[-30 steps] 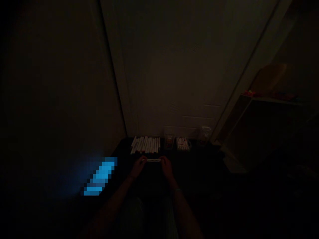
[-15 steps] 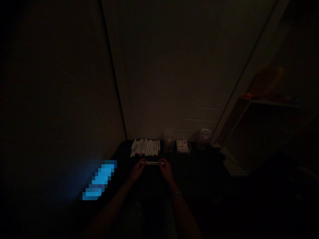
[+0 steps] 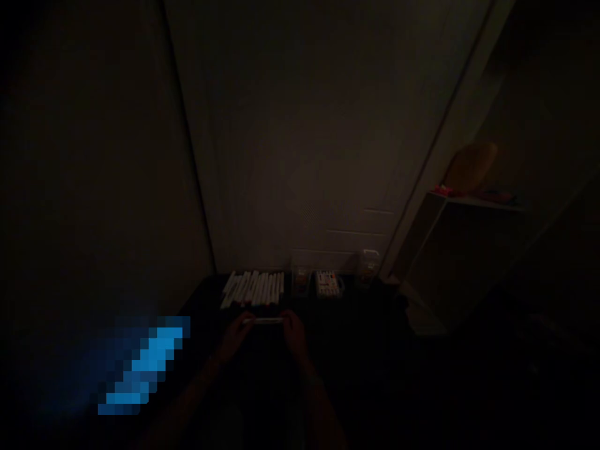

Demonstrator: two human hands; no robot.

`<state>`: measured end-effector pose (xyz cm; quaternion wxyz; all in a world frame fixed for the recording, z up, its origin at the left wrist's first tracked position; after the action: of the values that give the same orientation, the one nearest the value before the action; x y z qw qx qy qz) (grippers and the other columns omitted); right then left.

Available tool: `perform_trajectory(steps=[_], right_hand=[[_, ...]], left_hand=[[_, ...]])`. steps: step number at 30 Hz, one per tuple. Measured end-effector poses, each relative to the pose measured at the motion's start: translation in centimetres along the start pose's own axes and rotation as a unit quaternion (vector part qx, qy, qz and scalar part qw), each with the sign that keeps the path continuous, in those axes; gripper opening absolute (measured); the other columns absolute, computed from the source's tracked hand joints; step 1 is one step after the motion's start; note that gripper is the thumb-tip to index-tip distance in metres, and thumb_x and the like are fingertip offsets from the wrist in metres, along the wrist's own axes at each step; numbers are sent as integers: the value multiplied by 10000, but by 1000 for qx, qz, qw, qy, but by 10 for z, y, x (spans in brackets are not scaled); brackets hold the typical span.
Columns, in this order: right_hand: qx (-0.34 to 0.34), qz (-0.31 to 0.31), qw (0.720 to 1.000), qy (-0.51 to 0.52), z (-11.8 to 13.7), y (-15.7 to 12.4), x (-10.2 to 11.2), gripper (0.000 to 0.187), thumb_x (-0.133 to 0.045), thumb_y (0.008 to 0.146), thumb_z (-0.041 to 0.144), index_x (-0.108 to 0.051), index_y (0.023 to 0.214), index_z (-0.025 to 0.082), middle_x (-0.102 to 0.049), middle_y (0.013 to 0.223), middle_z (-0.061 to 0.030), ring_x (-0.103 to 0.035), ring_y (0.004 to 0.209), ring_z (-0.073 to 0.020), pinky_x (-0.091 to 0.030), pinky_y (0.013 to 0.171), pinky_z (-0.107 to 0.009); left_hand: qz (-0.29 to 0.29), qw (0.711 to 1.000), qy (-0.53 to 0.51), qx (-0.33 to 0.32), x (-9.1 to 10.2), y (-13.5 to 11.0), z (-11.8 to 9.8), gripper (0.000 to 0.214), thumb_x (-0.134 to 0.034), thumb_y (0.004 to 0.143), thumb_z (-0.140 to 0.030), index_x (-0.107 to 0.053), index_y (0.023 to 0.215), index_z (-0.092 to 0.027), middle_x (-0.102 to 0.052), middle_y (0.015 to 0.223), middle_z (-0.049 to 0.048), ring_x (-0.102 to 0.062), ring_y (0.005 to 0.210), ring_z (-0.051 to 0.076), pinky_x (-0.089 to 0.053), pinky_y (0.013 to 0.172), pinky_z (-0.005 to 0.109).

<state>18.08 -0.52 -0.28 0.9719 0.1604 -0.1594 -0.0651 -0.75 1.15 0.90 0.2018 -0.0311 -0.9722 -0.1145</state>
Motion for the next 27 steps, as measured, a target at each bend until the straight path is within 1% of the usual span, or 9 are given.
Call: perform_trajectory(steps=[3,8,9,11,14,19,21,24,27], right_hand=[[-2,4,1000,7,3,-1,0,237,-352,798,272,-570,841,190,-575,770,10,-518,744,-127,-379,670,-208],[-12,9,1000,4,2,-1,-1,191,-431,766,307,-566,837,192,-571,778,14,-516,739,-129,-380,657,-204],[-10,9,1000,2,1,0,-2,188,-431,763,301,-566,837,192,-573,784,13,-516,745,-129,-379,662,-204],[2,11,1000,3,-3,1,-3,189,-417,764,280,-567,836,190,-575,781,11,-515,748,-129,-378,667,-203],[8,3,1000,0,-6,3,-4,209,-379,768,239,-570,830,184,-580,780,4,-515,741,-128,-377,666,-207],[11,0,1000,0,1,0,-3,236,-344,777,216,-573,826,188,-584,789,5,-516,749,-123,-377,687,-211],[2,-2,1000,-7,4,-1,-2,242,-342,778,217,-576,832,190,-582,776,8,-515,739,-122,-375,678,-211],[0,-5,1000,-1,3,-1,-2,228,-358,777,241,-575,825,188,-579,773,8,-514,739,-124,-375,668,-209],[-1,1,1000,8,-1,1,-4,189,-415,752,266,-574,819,190,-575,759,13,-515,730,-126,-375,644,-202]], left_hand=[[10,1000,9,-7,0,-2,-5,303,-437,716,-432,-561,830,-181,-604,778,-1,-550,767,155,-419,728,250],[-6,1000,20,2,0,-2,-2,317,-413,719,-431,-567,833,-179,-612,808,11,-551,808,166,-414,762,262],[-2,1000,19,7,-1,-1,0,321,-411,718,-434,-566,836,-179,-614,813,14,-553,810,169,-416,765,266],[-14,1000,16,-3,-2,0,2,322,-412,717,-434,-564,848,-182,-617,824,13,-552,829,170,-414,779,265],[-15,1000,25,0,-2,0,6,322,-403,722,-440,-565,831,-184,-619,805,9,-560,796,164,-423,753,254],[2,1000,25,-10,0,1,8,324,-394,730,-442,-563,818,-181,-610,776,6,-559,782,163,-421,741,257],[4,1000,13,-15,0,2,9,331,-372,744,-428,-564,845,-179,-612,811,13,-554,809,164,-414,761,264],[8,1000,6,-9,0,4,14,341,-363,745,-424,-572,854,-179,-618,821,18,-557,804,171,-417,749,272],[-9,1000,17,-6,-1,5,19,333,-376,736,-423,-578,838,-178,-621,812,22,-559,800,178,-414,751,280]])
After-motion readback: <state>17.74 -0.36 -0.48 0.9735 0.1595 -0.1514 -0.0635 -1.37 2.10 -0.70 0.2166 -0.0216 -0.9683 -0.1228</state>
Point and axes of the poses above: each hand's wrist, its own y-axis towards the middle knuckle, its own x-axis out of the back of the hand, z = x × y, the point moved 2 cm from there along y, towards the middle knuckle
